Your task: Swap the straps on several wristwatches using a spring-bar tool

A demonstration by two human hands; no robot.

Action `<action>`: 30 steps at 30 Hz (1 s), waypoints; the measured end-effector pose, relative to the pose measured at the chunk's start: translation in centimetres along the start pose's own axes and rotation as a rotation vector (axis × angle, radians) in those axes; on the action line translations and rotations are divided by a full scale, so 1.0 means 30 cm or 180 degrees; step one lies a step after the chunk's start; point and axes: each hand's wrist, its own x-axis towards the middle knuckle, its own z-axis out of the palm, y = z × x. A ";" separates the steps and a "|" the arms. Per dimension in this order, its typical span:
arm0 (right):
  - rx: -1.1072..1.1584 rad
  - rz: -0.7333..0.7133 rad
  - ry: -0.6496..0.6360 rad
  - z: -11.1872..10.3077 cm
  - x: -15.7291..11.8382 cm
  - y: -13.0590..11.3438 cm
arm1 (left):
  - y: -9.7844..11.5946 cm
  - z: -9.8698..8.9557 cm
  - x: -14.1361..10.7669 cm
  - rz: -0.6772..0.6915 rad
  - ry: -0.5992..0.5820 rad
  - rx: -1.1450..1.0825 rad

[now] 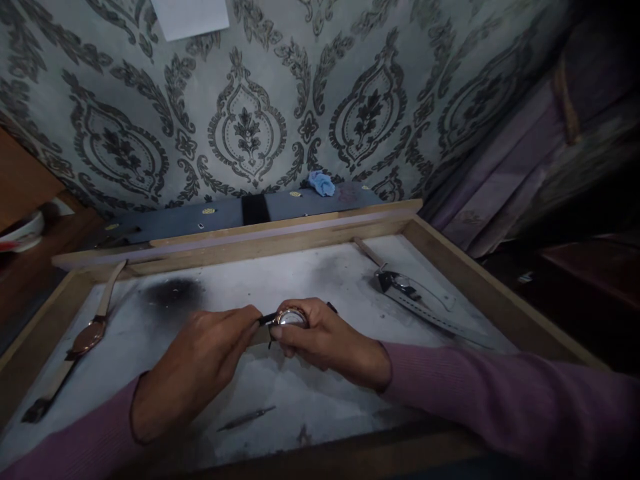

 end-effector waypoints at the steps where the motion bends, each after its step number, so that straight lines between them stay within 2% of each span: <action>1: -0.0021 0.0000 0.0007 0.000 0.000 -0.001 | 0.001 0.001 0.000 -0.0013 0.0007 -0.0016; 10: 0.0021 -0.0090 -0.0049 -0.001 0.005 0.012 | -0.005 0.003 0.007 -0.0132 -0.0040 -0.0094; 16: 0.0064 -0.0036 -0.0051 -0.012 0.006 0.002 | -0.087 -0.015 0.009 -0.0702 -0.0306 0.0654; 21: 0.0217 -0.0155 -0.0147 -0.029 0.014 -0.011 | -0.112 -0.012 0.014 -0.0749 -0.0424 0.0894; 26: 0.0357 -0.0290 -0.0032 -0.048 0.020 -0.042 | -0.092 -0.031 0.018 -0.0802 -0.0172 0.1436; 30: 0.0375 -0.0413 0.0204 -0.072 0.022 -0.077 | -0.017 -0.061 -0.013 -0.0790 -0.0055 0.1716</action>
